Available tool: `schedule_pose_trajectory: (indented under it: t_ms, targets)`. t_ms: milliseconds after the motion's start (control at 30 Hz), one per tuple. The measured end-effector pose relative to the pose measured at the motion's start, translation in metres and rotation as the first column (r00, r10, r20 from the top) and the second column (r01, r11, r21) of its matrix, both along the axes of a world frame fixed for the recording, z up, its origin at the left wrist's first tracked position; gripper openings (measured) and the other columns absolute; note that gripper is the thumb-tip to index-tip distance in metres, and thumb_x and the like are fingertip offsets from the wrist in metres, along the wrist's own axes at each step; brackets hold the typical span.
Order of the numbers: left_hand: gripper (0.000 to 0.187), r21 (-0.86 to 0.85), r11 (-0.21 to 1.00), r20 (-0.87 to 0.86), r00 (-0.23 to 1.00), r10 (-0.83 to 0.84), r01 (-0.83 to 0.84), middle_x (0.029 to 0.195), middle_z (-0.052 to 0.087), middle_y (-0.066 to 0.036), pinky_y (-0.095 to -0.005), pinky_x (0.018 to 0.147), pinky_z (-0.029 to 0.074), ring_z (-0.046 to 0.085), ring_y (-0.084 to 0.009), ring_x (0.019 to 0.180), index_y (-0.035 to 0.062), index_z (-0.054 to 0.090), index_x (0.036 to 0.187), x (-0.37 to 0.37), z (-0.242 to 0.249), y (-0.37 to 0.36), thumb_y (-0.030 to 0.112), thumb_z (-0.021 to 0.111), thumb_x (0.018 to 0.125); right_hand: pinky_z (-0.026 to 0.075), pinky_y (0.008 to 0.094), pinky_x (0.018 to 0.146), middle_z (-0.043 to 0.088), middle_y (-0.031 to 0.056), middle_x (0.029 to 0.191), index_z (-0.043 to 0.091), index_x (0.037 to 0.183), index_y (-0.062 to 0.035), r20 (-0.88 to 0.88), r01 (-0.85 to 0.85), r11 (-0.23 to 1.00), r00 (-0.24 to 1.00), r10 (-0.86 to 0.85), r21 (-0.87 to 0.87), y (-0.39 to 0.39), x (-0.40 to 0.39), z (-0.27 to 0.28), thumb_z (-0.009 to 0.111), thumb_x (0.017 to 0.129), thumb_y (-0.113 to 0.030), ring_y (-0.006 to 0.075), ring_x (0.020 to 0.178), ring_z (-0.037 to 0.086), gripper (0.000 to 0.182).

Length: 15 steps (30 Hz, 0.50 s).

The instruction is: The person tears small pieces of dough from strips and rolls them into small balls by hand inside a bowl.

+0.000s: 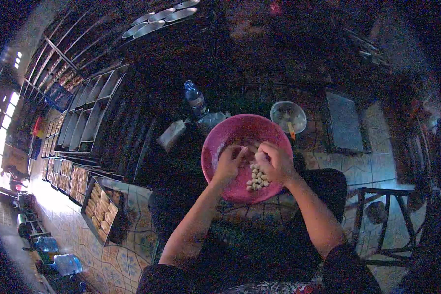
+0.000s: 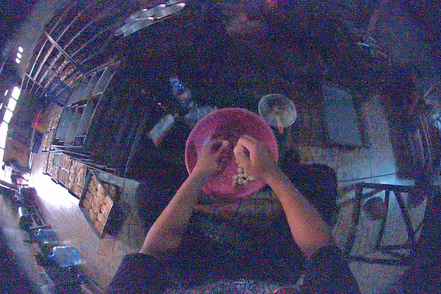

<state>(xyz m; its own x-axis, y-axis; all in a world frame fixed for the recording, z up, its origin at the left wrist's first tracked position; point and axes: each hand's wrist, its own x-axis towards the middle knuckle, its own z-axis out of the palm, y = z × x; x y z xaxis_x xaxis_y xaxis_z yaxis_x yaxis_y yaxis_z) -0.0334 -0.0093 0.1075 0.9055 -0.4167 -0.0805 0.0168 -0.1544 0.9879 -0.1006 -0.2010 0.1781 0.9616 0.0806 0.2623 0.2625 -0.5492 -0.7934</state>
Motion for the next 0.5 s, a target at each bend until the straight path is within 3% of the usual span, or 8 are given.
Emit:
schedule_pose_trajectory:
  t_ms: [33,67,133,267,300,333,433,500]
  targets:
    - [0.028,0.276,0.96,0.34,0.939,-0.056,-0.042,0.11,0.07,-0.014,-0.0406,0.084,0.057,0.07,-0.026,0.095,0.0045,0.063,0.117,0.001,-0.005,0.002,0.017,0.07,0.093,0.054,0.0396,0.078,0.07,0.0129,0.091,0.071,0.098,0.0003,-0.147,0.042,0.994,0.989,-0.027,0.103,0.001,0.0,-0.001,0.068,0.094,-0.025,0.0251,0.084,0.07,0.026]
    - [0.028,0.278,0.96,0.336,0.94,-0.057,-0.041,0.11,0.07,-0.014,-0.0406,0.084,0.057,0.07,-0.026,0.095,0.0045,0.063,0.117,-0.001,-0.01,0.004,0.017,0.07,0.093,0.054,0.0396,0.078,0.07,0.0129,0.091,0.071,0.098,0.0003,-0.151,0.043,0.994,0.988,-0.027,0.104,0.001,-0.001,-0.001,0.068,0.094,-0.025,0.0251,0.084,0.07,0.026]
    - [0.028,0.215,0.977,0.161,0.987,-0.029,-0.006,0.112,0.07,-0.014,-0.0403,0.088,0.055,0.069,-0.0268,0.096,0.0053,0.063,0.119,-0.001,-0.045,0.008,0.024,0.06,0.098,0.054,0.0397,0.078,0.071,0.0143,0.087,0.071,0.096,-0.0003,-0.383,0.18,0.972,0.917,-0.11,0.151,0.008,-0.005,0.024,0.065,0.095,-0.027,0.0242,0.085,0.071,0.027]
    - [0.037,0.107,0.994,-0.109,0.994,-0.01,0.022,0.114,0.071,-0.013,-0.0399,0.093,0.052,0.067,-0.028,0.098,0.0064,0.064,0.122,-0.004,-0.078,0.007,0.034,0.044,0.106,0.054,0.0397,0.079,0.072,0.0147,0.09,0.074,0.1,-0.0045,-0.286,-0.034,0.999,0.958,0.024,-0.027,-0.015,0.001,-0.007,0.068,0.092,-0.025,0.0258,0.089,0.072,0.023]
    - [0.04,0.518,0.854,0.117,0.986,-0.119,0.041,0.114,0.071,-0.015,-0.0418,0.093,0.052,0.068,-0.0295,0.099,0.0049,0.063,0.123,-0.004,-0.076,0.003,0.035,0.043,0.106,0.055,0.0408,0.081,0.073,0.0148,0.092,0.074,0.101,-0.0065,-0.234,-0.135,0.976,0.968,0.094,-0.168,-0.018,-0.001,-0.007,0.067,0.091,-0.022,0.0282,0.091,0.073,0.02]
    - [0.042,0.824,0.563,0.267,0.914,-0.305,-0.053,0.114,0.071,-0.017,-0.0437,0.093,0.052,0.069,-0.0311,0.099,0.0034,0.062,0.125,-0.003,-0.074,0.0,0.036,0.041,0.107,0.056,0.0418,0.083,0.073,0.0149,0.094,0.075,0.103,-0.0085,-0.193,-0.225,0.924,0.966,0.171,-0.311,-0.019,-0.002,-0.008,0.067,0.09,-0.02,0.0307,0.093,0.073,0.019]
    - [0.032,0.633,0.767,-0.015,0.993,-0.119,0.102,0.104,0.07,-0.025,-0.0535,0.081,0.057,0.069,-0.0426,0.097,-0.0034,0.056,0.117,0.011,-0.076,0.001,0.02,0.042,0.1,0.057,0.0461,0.084,0.073,0.017,0.095,0.075,0.103,-0.0093,-0.349,-0.285,0.833,0.93,0.12,-0.474,-0.013,-0.014,-0.014,0.066,0.085,-0.013,0.0356,0.092,0.072,0.021]
    - [0.033,0.682,0.731,0.095,0.987,-0.126,0.028,0.101,0.071,-0.026,-0.053,0.082,0.057,0.069,-0.0438,0.096,-0.0036,0.059,0.113,0.01,-0.082,0.003,0.022,0.041,0.1,0.057,0.0474,0.083,0.072,0.0181,0.094,0.074,0.104,-0.0098,-0.406,-0.305,0.766,0.912,0.063,-0.566,-0.008,-0.015,-0.018,0.065,0.084,-0.011,0.0366,0.091,0.072,0.022]
